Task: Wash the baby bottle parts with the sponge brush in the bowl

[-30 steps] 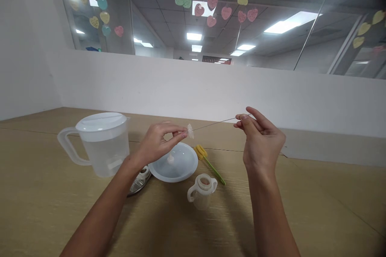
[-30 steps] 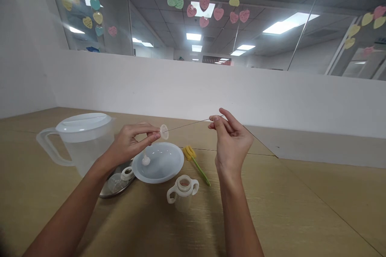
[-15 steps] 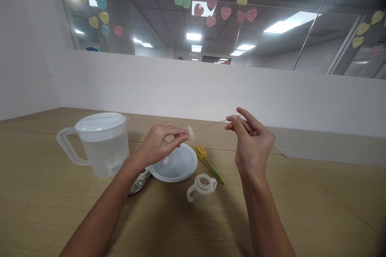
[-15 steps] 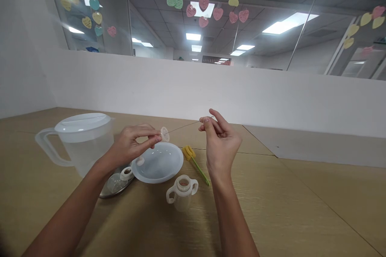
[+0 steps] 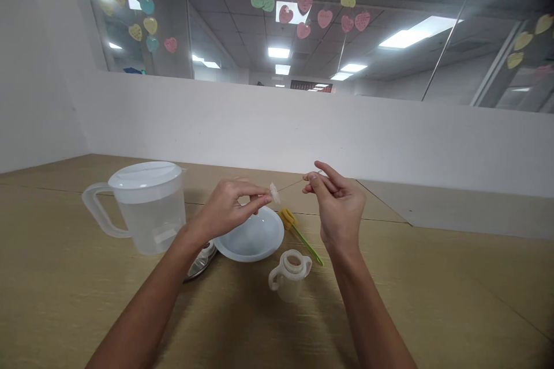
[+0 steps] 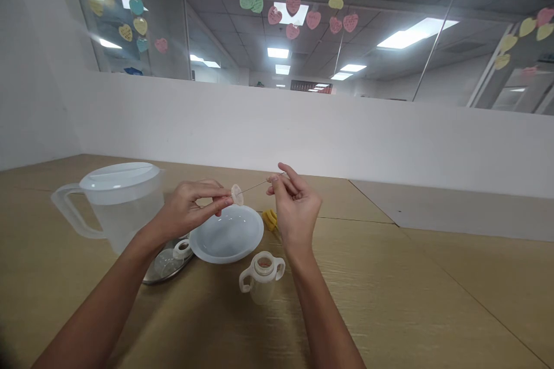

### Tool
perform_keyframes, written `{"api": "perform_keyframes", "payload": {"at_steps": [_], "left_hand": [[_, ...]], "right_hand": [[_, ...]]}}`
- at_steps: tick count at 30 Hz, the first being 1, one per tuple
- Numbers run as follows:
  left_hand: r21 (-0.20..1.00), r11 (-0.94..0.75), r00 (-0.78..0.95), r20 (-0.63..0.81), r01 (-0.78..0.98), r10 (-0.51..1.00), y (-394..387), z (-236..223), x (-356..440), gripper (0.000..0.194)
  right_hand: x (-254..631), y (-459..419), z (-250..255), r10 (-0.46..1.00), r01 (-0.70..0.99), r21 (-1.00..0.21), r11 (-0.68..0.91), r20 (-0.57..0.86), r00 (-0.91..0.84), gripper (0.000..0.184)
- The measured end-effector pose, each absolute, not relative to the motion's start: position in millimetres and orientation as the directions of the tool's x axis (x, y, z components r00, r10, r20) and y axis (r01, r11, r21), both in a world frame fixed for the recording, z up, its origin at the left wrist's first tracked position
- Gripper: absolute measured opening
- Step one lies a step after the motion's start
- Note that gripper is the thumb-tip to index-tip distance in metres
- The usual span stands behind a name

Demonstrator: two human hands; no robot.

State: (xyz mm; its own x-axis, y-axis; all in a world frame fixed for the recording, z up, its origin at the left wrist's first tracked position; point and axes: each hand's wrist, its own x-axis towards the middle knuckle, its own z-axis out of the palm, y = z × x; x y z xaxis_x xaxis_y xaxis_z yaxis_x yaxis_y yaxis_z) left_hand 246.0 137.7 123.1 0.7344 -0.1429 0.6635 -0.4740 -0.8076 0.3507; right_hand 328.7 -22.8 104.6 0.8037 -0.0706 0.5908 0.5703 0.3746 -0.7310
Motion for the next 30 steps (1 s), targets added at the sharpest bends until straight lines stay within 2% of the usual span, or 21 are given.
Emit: {"api": "perform_keyframes", "payload": {"at_steps": [11, 17, 22, 30], "left_hand": [[0.338, -0.820, 0.750, 0.643, -0.461, -0.157, 134, 123, 247, 0.032], [0.373, -0.814, 0.753, 0.647, -0.446, -0.116, 129, 121, 249, 0.027], [0.381, -0.815, 0.778, 0.614, -0.438, -0.131, 122, 119, 251, 0.038], [0.327, -0.830, 0.769, 0.614, -0.453, -0.178, 115, 115, 255, 0.037]], "right_hand": [[318, -12, 101, 0.033, 0.532, -0.770, 0.352, 0.578, 0.815, 0.035], [315, -3, 99, 0.118, 0.500, -0.793, 0.348, 0.566, 0.816, 0.031], [325, -22, 107, 0.061, 0.531, -0.772, 0.349, 0.584, 0.809, 0.027], [342, -43, 117, -0.064, 0.496, -0.767, 0.407, 0.518, 0.853, 0.027]]}}
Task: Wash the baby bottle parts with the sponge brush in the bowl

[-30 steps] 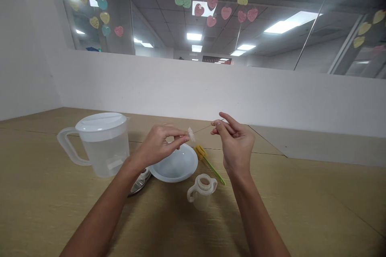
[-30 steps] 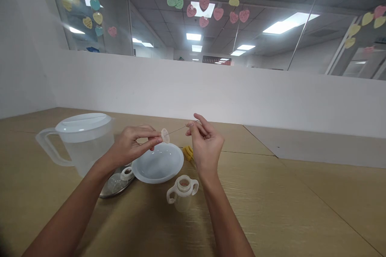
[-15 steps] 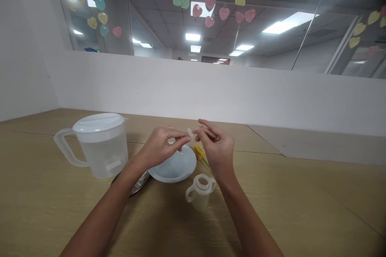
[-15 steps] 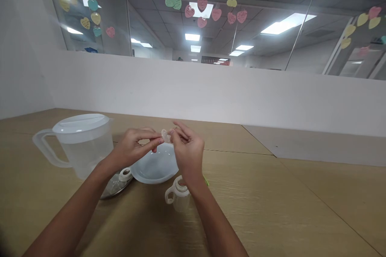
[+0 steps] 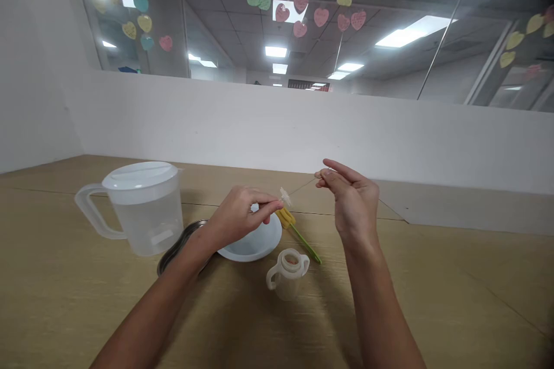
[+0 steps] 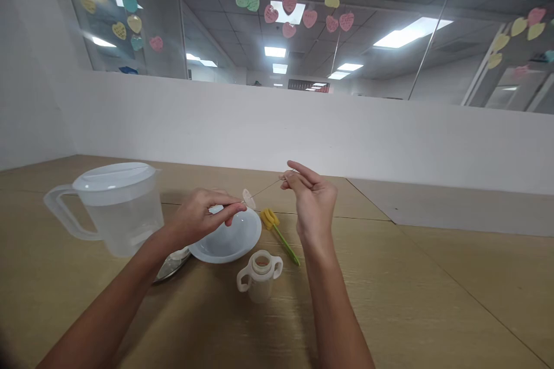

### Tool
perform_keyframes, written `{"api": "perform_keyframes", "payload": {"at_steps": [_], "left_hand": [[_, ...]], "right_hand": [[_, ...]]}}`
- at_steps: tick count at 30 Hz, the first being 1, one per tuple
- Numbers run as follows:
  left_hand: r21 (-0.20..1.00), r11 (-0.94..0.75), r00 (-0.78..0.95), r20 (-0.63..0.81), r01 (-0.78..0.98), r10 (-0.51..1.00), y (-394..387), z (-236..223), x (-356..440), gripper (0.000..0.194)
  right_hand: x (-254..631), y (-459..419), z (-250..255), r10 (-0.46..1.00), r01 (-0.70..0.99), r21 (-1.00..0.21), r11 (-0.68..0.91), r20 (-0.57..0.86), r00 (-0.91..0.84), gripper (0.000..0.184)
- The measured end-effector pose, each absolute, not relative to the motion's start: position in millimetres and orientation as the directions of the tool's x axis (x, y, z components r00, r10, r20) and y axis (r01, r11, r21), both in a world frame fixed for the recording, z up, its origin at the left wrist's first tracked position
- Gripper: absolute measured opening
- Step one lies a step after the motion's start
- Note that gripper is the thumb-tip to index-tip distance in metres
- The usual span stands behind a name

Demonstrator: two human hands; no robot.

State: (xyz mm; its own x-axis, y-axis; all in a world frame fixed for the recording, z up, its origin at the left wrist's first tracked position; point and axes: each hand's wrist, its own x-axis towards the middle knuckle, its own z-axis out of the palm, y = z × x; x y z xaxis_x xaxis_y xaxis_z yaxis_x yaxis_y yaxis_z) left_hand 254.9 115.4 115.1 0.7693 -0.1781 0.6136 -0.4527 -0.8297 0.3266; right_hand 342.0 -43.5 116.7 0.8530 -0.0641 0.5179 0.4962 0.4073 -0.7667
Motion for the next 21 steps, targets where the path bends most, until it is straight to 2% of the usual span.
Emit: {"api": "perform_keyframes", "payload": {"at_steps": [3, 5, 7, 8, 10, 13, 17, 21], "left_hand": [[0.302, -0.841, 0.778, 0.595, -0.449, -0.202, 118, 115, 256, 0.039], [0.288, -0.851, 0.795, 0.566, -0.440, -0.220, 125, 117, 255, 0.039], [0.311, -0.864, 0.816, 0.550, -0.395, -0.175, 135, 120, 253, 0.036], [0.335, -0.870, 0.821, 0.557, -0.361, -0.126, 141, 122, 251, 0.035], [0.398, -0.871, 0.813, 0.583, -0.288, -0.003, 152, 125, 249, 0.033], [0.448, -0.867, 0.793, 0.599, -0.219, 0.110, 165, 128, 248, 0.033], [0.440, -0.878, 0.783, 0.607, -0.190, 0.135, 170, 126, 252, 0.034], [0.464, -0.866, 0.783, 0.602, -0.184, 0.156, 167, 124, 257, 0.033]], "right_hand": [[357, -57, 117, -0.113, 0.492, -0.751, 0.440, 0.497, 0.860, 0.028], [371, -77, 116, -0.219, 0.529, -0.728, 0.436, 0.484, 0.847, 0.028], [385, -103, 115, -0.517, 0.644, -0.655, 0.396, 0.420, 0.746, 0.027], [391, -115, 115, -0.587, 0.664, -0.632, 0.400, 0.380, 0.715, 0.023], [399, -133, 113, -0.571, 0.645, -0.635, 0.424, 0.365, 0.735, 0.015], [402, -133, 112, -0.482, 0.616, -0.687, 0.384, 0.420, 0.769, 0.024], [400, -103, 109, -0.289, 0.564, -0.782, 0.265, 0.494, 0.820, 0.035], [403, -74, 99, -0.191, 0.539, -0.826, 0.167, 0.509, 0.839, 0.031]]}}
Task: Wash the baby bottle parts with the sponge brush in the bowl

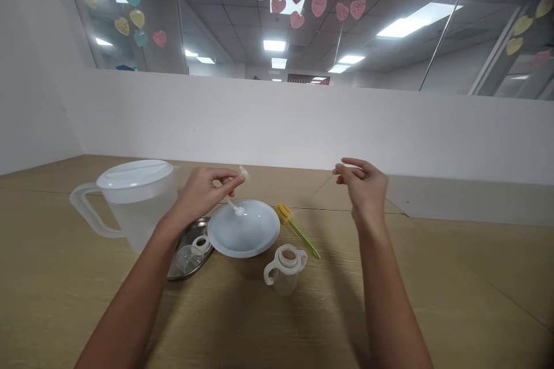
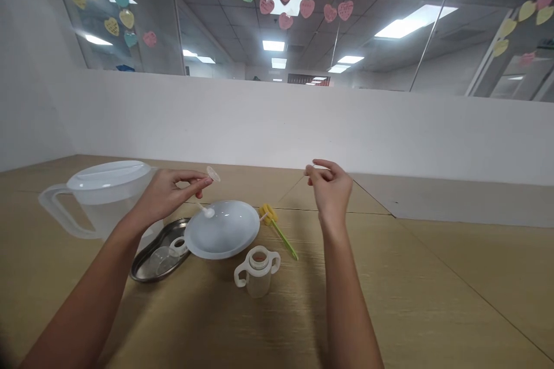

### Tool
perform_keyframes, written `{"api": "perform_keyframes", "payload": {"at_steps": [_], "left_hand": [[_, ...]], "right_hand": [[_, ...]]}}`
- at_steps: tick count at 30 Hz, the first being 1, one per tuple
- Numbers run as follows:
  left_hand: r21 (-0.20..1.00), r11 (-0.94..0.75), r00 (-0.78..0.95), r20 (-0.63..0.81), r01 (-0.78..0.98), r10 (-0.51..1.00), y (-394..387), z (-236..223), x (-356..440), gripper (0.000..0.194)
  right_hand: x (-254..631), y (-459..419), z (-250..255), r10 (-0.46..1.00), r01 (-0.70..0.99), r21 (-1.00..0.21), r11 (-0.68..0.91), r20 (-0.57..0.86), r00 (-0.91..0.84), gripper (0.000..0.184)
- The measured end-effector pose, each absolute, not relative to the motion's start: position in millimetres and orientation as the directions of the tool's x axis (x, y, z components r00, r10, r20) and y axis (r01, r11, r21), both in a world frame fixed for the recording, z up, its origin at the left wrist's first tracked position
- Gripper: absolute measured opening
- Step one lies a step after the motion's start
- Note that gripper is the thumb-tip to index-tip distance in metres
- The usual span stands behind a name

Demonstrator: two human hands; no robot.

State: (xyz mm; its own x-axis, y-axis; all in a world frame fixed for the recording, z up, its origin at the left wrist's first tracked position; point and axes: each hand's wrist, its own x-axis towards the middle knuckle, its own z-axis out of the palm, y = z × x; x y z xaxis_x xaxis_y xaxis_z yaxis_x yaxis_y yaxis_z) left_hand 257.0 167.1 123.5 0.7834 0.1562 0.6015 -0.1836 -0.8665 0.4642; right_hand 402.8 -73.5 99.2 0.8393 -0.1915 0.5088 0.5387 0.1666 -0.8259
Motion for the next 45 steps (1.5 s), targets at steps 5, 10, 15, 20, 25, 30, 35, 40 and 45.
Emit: {"api": "perform_keyframes", "payload": {"at_steps": [5, 10, 15, 20, 25, 30, 35, 40, 45], "left_hand": [[0.469, -0.865, 0.811, 0.568, -0.179, 0.140, 163, 119, 263, 0.037], [0.443, -0.888, 0.835, 0.530, -0.125, 0.147, 166, 117, 268, 0.037], [0.419, -0.902, 0.858, 0.496, -0.105, 0.131, 174, 115, 272, 0.036], [0.345, -0.936, 0.859, 0.496, -0.063, 0.125, 180, 112, 274, 0.039], [0.311, -0.947, 0.860, 0.502, -0.079, 0.093, 179, 111, 276, 0.035], [0.333, -0.925, 0.901, 0.433, -0.184, -0.023, 167, 111, 275, 0.033], [0.291, -0.928, 0.905, 0.415, -0.233, -0.097, 154, 111, 274, 0.026], [0.272, -0.909, 0.860, 0.488, -0.315, -0.152, 149, 108, 274, 0.028], [0.251, -0.885, 0.802, 0.564, -0.393, -0.196, 142, 102, 276, 0.026]], "right_hand": [[413, -51, 81, -0.013, 0.471, -0.878, 0.080, 0.472, 0.882, 0.028], [431, -44, 65, 0.016, 0.439, -0.895, -0.075, 0.439, 0.898, 0.028], [441, -47, 57, 0.062, 0.393, -0.906, -0.159, 0.388, 0.920, 0.026], [442, -44, 54, 0.174, 0.373, -0.899, -0.229, 0.340, 0.924, 0.023], [439, -27, 42, 0.350, 0.394, -0.854, -0.340, 0.273, 0.896, 0.016], [434, -11, 25, 0.443, 0.457, -0.744, -0.488, 0.240, 0.864, 0.007], [423, -5, 24, 0.493, 0.510, -0.667, -0.544, 0.238, 0.837, 0.012], [407, -7, 48, 0.553, 0.564, -0.691, -0.452, 0.279, 0.785, 0.021], [364, -21, 87, 0.667, 0.449, -0.889, 0.088, 0.387, 0.636, 0.050]]}}
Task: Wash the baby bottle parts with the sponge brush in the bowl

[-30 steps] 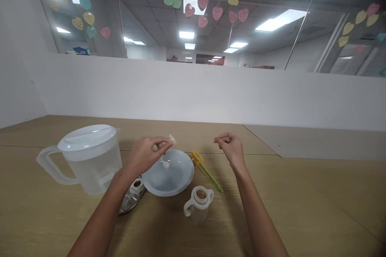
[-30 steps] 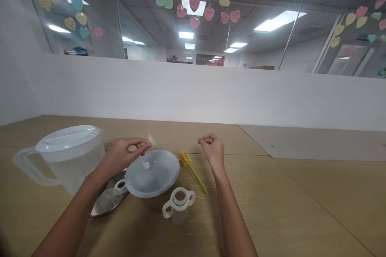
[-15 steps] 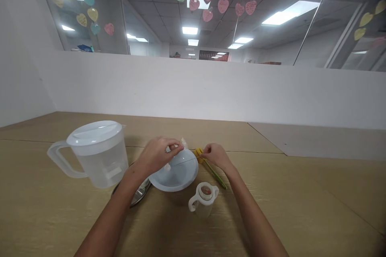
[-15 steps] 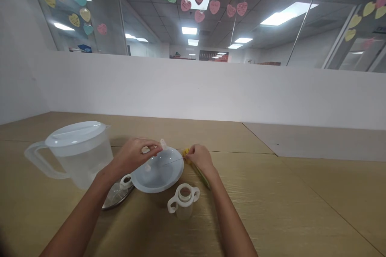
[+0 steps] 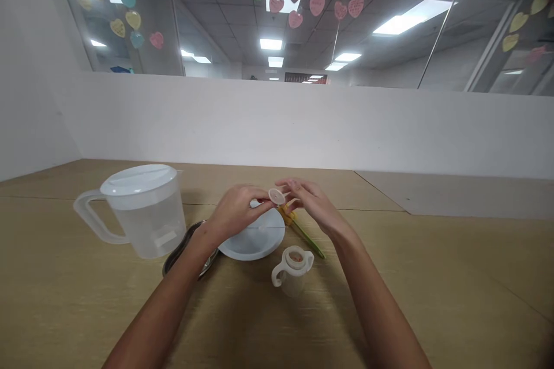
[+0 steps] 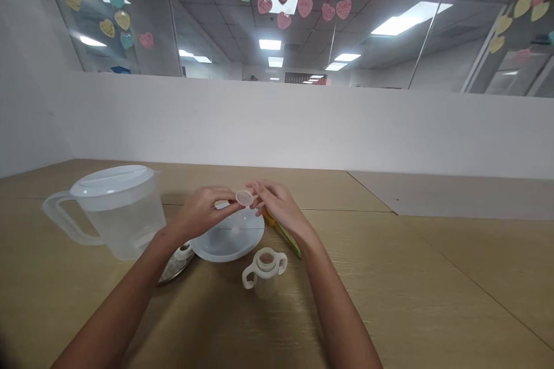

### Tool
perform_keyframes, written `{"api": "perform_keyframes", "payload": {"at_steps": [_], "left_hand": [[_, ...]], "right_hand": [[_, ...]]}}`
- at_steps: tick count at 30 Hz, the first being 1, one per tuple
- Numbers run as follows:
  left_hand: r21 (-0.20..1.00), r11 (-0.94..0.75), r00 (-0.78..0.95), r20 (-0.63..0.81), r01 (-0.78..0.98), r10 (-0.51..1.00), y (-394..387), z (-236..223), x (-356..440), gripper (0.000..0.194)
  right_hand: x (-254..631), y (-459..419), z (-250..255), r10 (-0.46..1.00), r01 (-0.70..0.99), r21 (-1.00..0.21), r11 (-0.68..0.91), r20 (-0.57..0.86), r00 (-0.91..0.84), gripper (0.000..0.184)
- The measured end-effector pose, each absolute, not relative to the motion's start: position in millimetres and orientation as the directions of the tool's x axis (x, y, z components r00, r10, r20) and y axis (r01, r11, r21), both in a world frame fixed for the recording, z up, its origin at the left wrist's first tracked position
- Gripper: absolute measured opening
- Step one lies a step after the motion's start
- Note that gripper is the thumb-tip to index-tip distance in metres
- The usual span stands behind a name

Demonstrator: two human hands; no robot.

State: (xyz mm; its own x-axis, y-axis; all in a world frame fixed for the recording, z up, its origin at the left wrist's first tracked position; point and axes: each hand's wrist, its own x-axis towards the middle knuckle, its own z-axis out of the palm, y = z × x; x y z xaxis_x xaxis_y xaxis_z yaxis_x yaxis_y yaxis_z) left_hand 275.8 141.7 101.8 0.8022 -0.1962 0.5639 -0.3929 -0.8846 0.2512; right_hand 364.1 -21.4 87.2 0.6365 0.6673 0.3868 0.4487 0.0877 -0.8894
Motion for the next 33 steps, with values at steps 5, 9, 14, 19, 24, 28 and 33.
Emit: {"api": "perform_keyframes", "payload": {"at_steps": [5, 9, 14, 19, 24, 28, 33], "left_hand": [[0.241, -0.859, 0.699, 0.694, -0.452, -0.173, 126, 97, 277, 0.020], [0.355, -0.833, 0.724, 0.686, -0.424, -0.076, 112, 85, 277, 0.018], [0.390, -0.829, 0.810, 0.574, -0.400, -0.121, 102, 32, 264, 0.048], [0.407, -0.794, 0.771, 0.626, -0.452, -0.118, 103, -20, 250, 0.053], [0.573, -0.662, 0.687, 0.717, -0.483, 0.119, 104, -10, 258, 0.057], [0.753, -0.473, 0.746, 0.614, -0.458, 0.256, 108, 9, 271, 0.052], [0.686, -0.678, 0.750, 0.589, -0.265, 0.302, 130, 15, 277, 0.047]], "right_hand": [[327, -29, 105, 0.543, 0.717, -0.691, -0.087, 0.571, 0.616, 0.044], [328, -39, 107, 0.450, 0.766, -0.624, -0.154, 0.646, 0.617, 0.024], [337, -58, 111, 0.449, 0.715, -0.681, -0.160, 0.595, 0.667, 0.019], [337, -58, 112, 0.499, 0.678, -0.725, -0.120, 0.546, 0.673, 0.023], [337, -37, 102, 0.689, 0.573, -0.818, 0.051, 0.444, 0.573, 0.028], [347, -13, 84, 0.784, 0.443, -0.872, 0.210, 0.421, 0.457, 0.024], [374, 5, 59, 0.734, 0.572, -0.809, 0.134, 0.469, 0.491, 0.024]]}}
